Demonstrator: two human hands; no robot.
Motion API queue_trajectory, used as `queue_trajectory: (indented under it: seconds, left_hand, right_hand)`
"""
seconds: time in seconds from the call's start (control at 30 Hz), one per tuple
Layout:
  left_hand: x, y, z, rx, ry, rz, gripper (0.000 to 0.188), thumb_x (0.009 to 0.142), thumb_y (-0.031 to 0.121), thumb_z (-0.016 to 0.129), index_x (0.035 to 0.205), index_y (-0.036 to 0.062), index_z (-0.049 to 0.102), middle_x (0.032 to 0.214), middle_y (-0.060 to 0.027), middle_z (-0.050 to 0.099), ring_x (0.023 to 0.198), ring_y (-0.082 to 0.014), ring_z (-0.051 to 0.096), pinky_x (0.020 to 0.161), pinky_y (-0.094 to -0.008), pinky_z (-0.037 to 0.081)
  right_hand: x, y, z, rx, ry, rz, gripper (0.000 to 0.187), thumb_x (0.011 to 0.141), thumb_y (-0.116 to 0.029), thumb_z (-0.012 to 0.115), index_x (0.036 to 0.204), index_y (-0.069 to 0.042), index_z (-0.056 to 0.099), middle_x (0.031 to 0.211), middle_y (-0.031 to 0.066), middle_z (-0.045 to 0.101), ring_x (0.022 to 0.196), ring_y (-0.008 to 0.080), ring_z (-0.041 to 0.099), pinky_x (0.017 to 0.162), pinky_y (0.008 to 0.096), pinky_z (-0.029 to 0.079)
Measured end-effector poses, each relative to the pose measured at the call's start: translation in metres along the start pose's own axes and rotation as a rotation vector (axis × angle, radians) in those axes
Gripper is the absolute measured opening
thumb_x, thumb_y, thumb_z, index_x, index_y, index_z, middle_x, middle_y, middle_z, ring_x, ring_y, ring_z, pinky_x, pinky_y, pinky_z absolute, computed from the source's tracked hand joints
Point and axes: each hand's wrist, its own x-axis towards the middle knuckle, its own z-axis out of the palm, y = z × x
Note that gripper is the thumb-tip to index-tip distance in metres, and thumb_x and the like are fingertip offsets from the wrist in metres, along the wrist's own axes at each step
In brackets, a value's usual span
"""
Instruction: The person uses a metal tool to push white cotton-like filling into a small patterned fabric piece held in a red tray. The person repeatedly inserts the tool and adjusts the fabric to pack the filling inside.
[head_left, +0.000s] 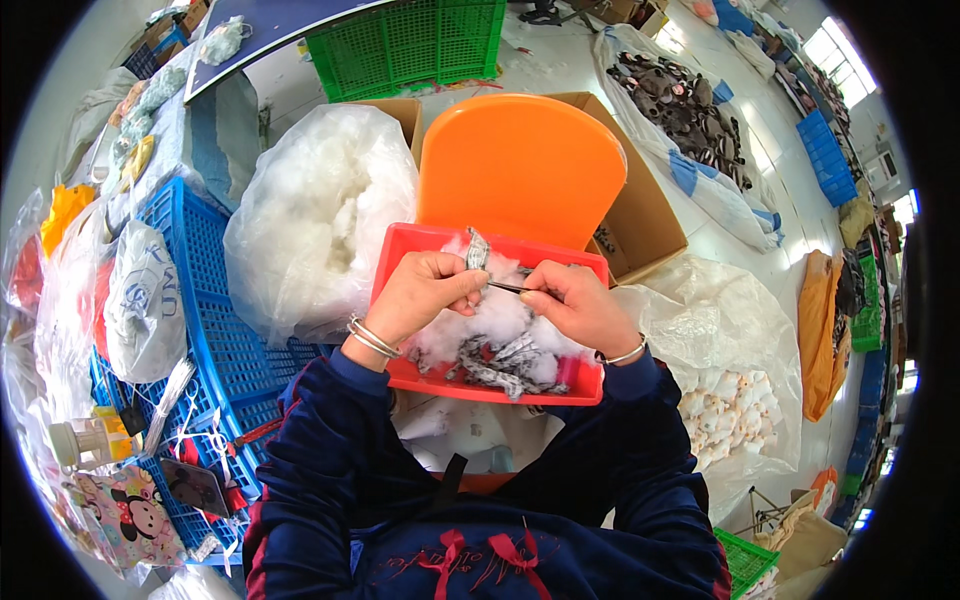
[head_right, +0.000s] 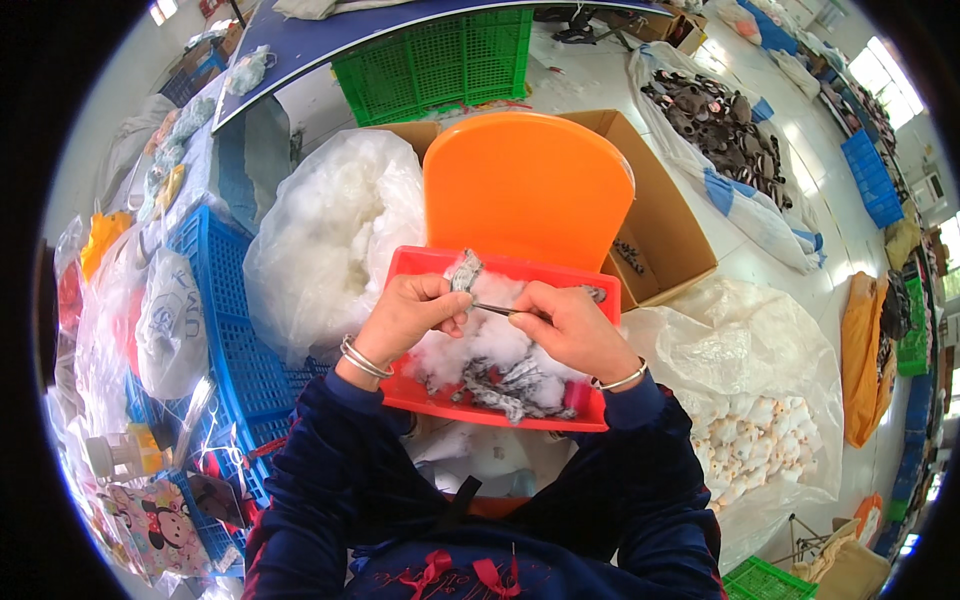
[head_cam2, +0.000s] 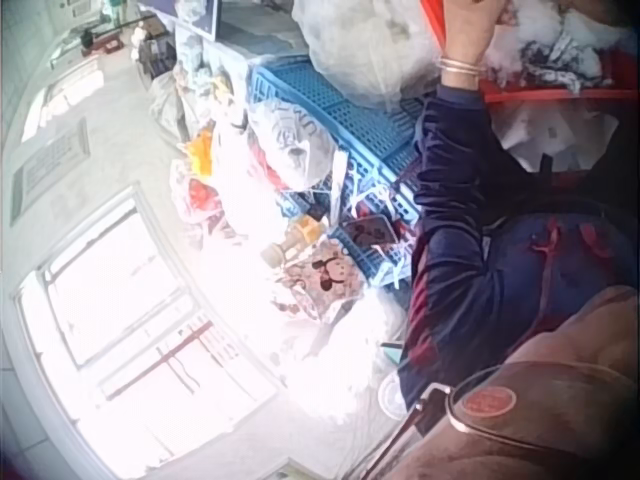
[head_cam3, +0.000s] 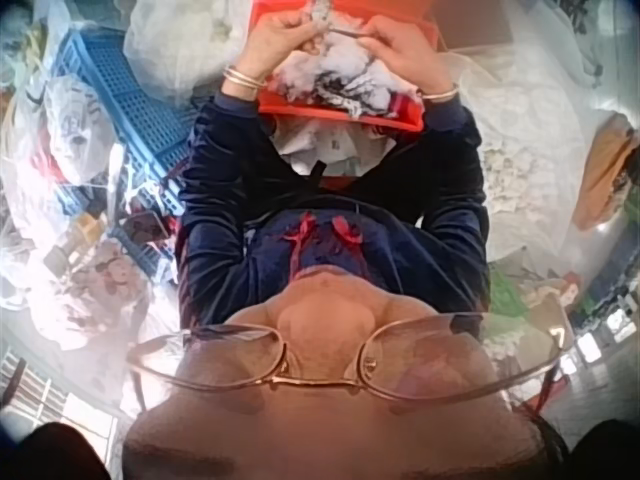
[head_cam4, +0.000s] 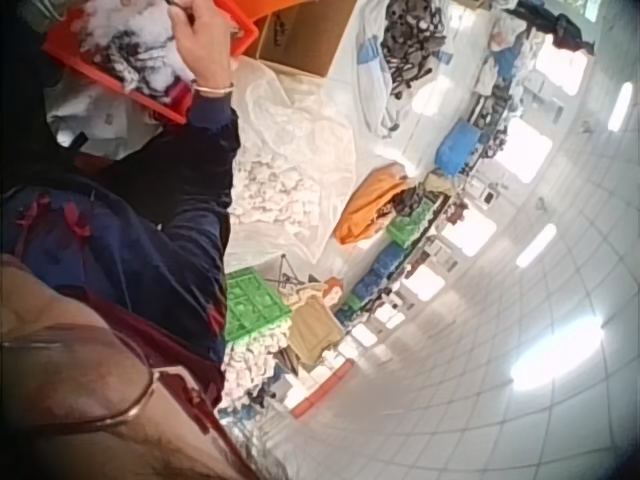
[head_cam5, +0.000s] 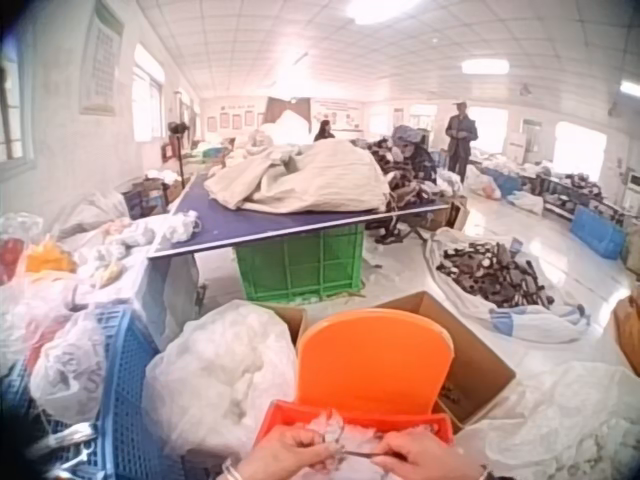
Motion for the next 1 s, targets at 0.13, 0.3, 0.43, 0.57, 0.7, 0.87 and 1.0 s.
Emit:
queue_trajectory:
  seconds: [0.13,0.3,0.43,0.57,0.7,0.87,1.0]
  left_hand:
    - [-0.001,-0.005,0.007,-0.082,0.016,0.048,0.019,0.093,0.015,0.066,0.083,-0.001,0.068,0.075,-0.004,0.067,0.068,-0.0095,0.064,0.064,-0.0228,0.053]
    - [0.002,-0.007,0.01,-0.156,0.039,0.119,0.018,0.095,0.014,0.063,0.093,-0.0022,0.069,0.079,-0.0032,0.066,0.072,-0.0084,0.061,0.069,-0.0227,0.052]
    - [0.006,-0.009,0.019,-0.153,0.096,0.165,0.019,0.096,0.015,0.062,0.099,-0.0023,0.07,0.08,-0.0025,0.065,0.072,-0.008,0.06,0.069,-0.0232,0.052]
    - [0.007,-0.013,0.026,-0.157,0.137,0.192,0.023,0.097,0.018,0.06,0.101,-0.0018,0.07,0.079,-0.0021,0.064,0.071,-0.008,0.06,0.068,-0.0235,0.052]
    - [0.005,-0.01,0.03,-0.17,0.175,0.189,0.026,0.099,0.021,0.058,0.102,-0.0013,0.07,0.077,-0.0015,0.063,0.07,-0.0081,0.059,0.067,-0.0232,0.052]
    - [0.007,-0.011,0.032,-0.278,0.181,0.217,0.026,0.099,0.022,0.057,0.1,-0.0005,0.07,0.073,0.0004,0.06,0.066,-0.0062,0.055,0.062,-0.0219,0.047]
    - [0.012,-0.02,0.041,-0.391,0.174,0.275,0.027,0.099,0.022,0.057,0.096,-0.0005,0.071,0.071,0.0014,0.059,0.065,-0.0043,0.053,0.057,-0.0204,0.041]
  right_hand:
    - [0.001,0.001,0.007,0.052,0.044,0.014,0.011,0.092,-0.009,0.063,0.088,0.0,0.058,0.067,0.0031,0.056,0.061,0.0092,0.05,0.056,0.0266,0.04]
    - [0.004,0.009,0.023,0.243,0.094,0.08,0.012,0.095,-0.01,0.06,0.087,-0.003,0.055,0.07,-0.0019,0.054,0.064,0.0044,0.047,0.056,0.0219,0.038]
    - [0.0,0.006,0.042,0.344,0.199,0.066,0.013,0.097,-0.011,0.059,0.088,-0.004,0.053,0.073,-0.0032,0.053,0.066,0.0036,0.046,0.058,0.0201,0.038]
    - [-0.001,0.008,0.047,0.375,0.253,0.049,0.012,0.097,-0.01,0.058,0.089,-0.004,0.052,0.074,-0.0027,0.053,0.067,0.0035,0.047,0.06,0.02,0.039]
    - [-0.003,0.008,0.048,0.327,0.293,0.035,0.011,0.095,-0.008,0.06,0.09,-0.001,0.054,0.074,-0.0018,0.053,0.067,0.0045,0.046,0.059,0.022,0.039]
    - [-0.003,0.003,0.049,0.29,0.329,-0.013,0.011,0.095,-0.008,0.06,0.09,-0.001,0.054,0.072,-0.0019,0.053,0.066,0.0048,0.046,0.058,0.0222,0.039]
    - [-0.001,0.011,0.05,0.313,0.32,-0.03,0.01,0.095,-0.008,0.059,0.09,-0.002,0.053,0.072,-0.0019,0.054,0.066,0.0047,0.047,0.058,0.0221,0.039]
